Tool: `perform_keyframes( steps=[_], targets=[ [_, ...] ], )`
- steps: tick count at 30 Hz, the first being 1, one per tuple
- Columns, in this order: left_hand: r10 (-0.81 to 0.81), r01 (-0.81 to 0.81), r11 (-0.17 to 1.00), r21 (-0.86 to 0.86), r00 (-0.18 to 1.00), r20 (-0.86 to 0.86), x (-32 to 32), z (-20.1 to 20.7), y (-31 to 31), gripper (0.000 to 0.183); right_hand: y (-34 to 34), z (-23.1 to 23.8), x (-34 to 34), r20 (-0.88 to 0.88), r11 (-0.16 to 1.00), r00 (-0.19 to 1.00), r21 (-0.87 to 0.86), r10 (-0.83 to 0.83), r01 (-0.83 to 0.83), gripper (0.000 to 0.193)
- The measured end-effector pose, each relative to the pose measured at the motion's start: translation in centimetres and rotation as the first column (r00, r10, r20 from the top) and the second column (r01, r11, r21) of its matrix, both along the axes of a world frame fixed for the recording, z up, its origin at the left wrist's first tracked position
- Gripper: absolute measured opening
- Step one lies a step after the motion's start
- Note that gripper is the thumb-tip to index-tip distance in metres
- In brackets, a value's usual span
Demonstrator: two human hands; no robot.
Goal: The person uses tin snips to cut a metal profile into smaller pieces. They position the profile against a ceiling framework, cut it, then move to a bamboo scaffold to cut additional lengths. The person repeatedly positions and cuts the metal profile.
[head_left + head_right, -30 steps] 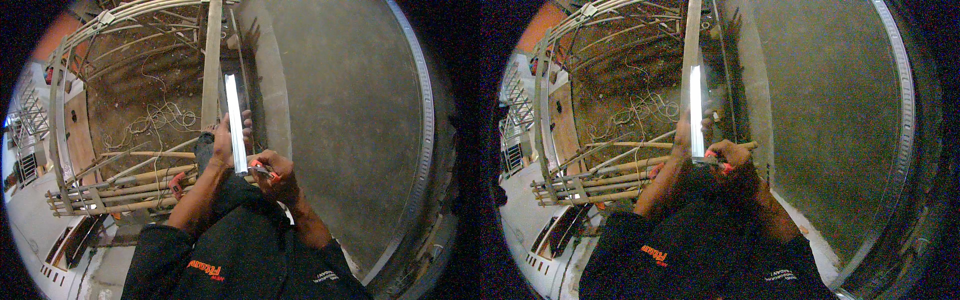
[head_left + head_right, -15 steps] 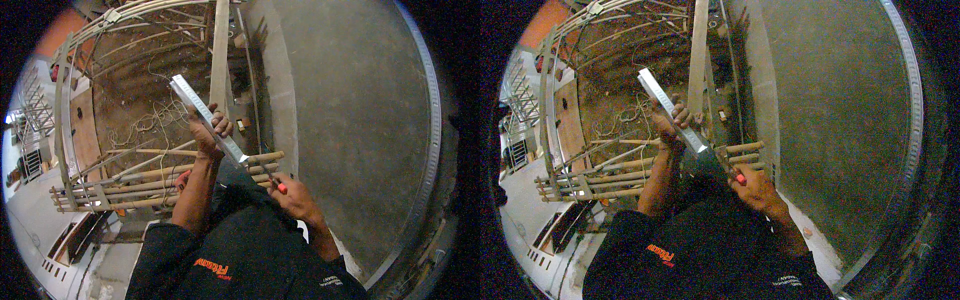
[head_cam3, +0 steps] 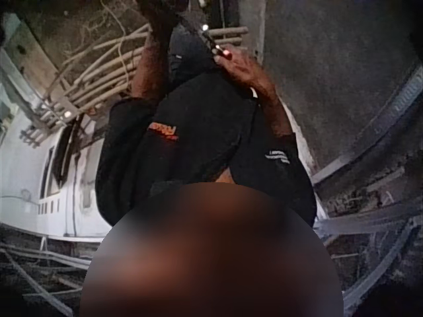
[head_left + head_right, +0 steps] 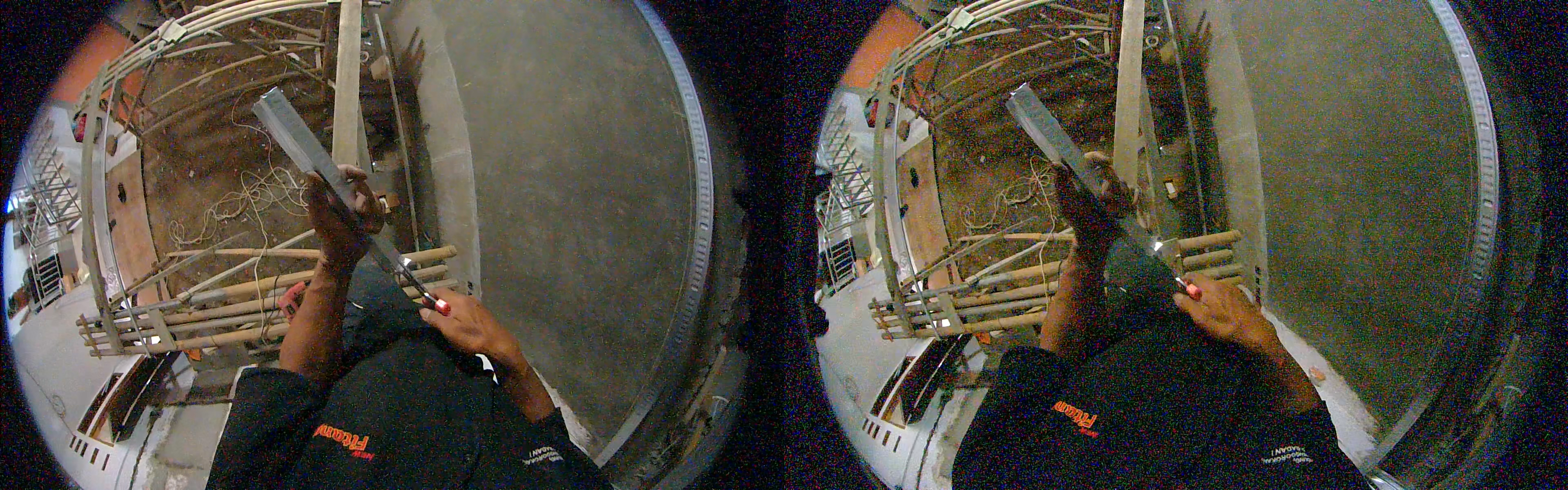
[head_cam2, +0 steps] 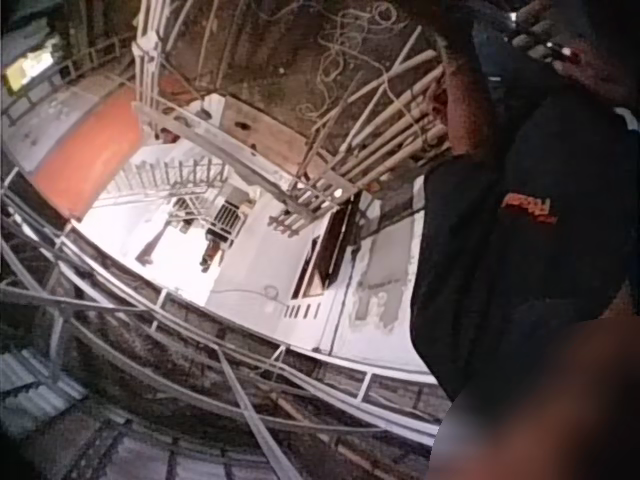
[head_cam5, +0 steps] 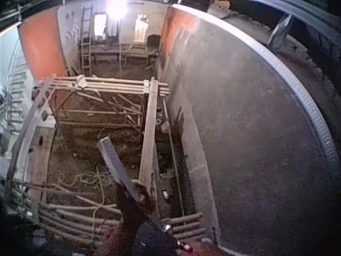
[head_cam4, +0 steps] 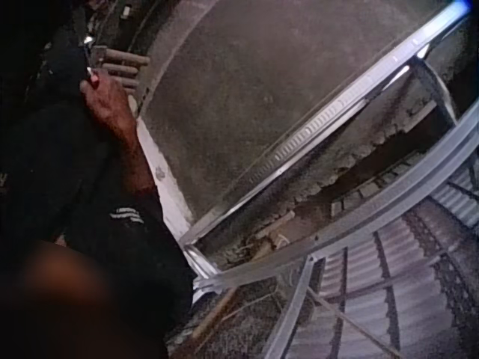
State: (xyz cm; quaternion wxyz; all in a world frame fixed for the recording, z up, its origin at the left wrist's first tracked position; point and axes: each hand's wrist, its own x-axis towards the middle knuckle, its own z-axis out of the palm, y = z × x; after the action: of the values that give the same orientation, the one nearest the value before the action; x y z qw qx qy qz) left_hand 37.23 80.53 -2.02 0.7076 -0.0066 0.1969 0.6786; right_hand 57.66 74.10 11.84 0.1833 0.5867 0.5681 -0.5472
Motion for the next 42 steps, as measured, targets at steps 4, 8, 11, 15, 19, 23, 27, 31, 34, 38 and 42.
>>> perform_keyframes(
  steps=[4, 8, 11, 15, 19, 23, 27, 31, 34, 38, 42],
  targets=[
    [-0.001, 0.002, 0.998, -0.068, 1.000, 0.015, 0.7, 0.4, -0.3, 0.073, 0.1, 0.1, 0.2, 0.020, 0.999, 0.999, -0.036, 0.026, -0.025, 0.039],
    [-0.013, 0.014, 0.999, -0.042, 1.000, 0.014, 0.9, 0.5, -0.2, 0.070, 0.0, 0.2, 0.4, 0.037, 0.999, 0.998, 0.012, 0.046, -0.046, 0.038],
    [0.031, -0.031, 0.999, -0.045, 1.000, -0.006, 1.2, 0.1, -0.1, 0.068, 0.0, 0.0, 0.7, 0.023, 0.997, 0.998, 0.044, 0.059, -0.060, 0.040],
    [-0.046, 0.053, 0.997, 0.061, 0.992, -0.117, 2.1, -0.6, 0.3, 0.064, 0.5, -0.7, 1.7, 0.013, 0.996, 0.996, -0.006, 0.086, -0.086, 0.040],
    [-0.177, 0.207, 0.964, 0.166, 0.968, -0.179, 2.5, -0.9, 1.0, 0.052, 0.5, -1.5, 3.0, -0.158, 0.992, 0.981, 0.084, 0.111, -0.098, 0.042],
    [-0.228, 0.357, 0.901, 0.248, 0.874, -0.430, 2.9, 0.2, 0.9, 0.040, 0.2, -2.3, 4.2, -0.214, 0.985, 0.965, 0.122, 0.149, -0.125, 0.044],
    [-0.213, 0.491, 0.830, 0.266, 0.718, -0.663, 3.6, 2.1, 0.5, 0.030, -0.7, -3.5, 5.6, -0.166, 0.989, 0.984, 0.139, 0.070, -0.047, 0.041],
    [-0.075, 0.550, 0.782, 0.292, 0.549, -0.833, 4.6, 3.1, 1.6, 0.040, -1.0, -5.5, 6.4, -0.152, 0.994, 0.988, 0.105, 0.029, -0.013, 0.029],
    [-0.315, 0.315, 0.940, -0.128, 0.663, -0.679, 4.0, 2.5, 3.5, 0.050, -0.8, -4.7, 6.9, -0.236, 0.954, 0.952, 0.271, 0.197, -0.130, 0.019],
    [-0.364, 0.183, 0.826, -0.533, 0.896, -0.256, 2.3, 0.3, 4.8, 0.052, -0.7, -1.8, 6.1, -0.199, 0.891, 0.911, 0.215, -0.362, 0.401, 0.017],
    [-0.400, 0.207, 0.820, -0.533, 0.874, -0.276, 3.7, -0.9, 3.9, 0.049, 1.7, -1.8, 5.1, -0.233, 0.785, 0.937, 0.515, -0.260, 0.346, 0.019]
  ],
)
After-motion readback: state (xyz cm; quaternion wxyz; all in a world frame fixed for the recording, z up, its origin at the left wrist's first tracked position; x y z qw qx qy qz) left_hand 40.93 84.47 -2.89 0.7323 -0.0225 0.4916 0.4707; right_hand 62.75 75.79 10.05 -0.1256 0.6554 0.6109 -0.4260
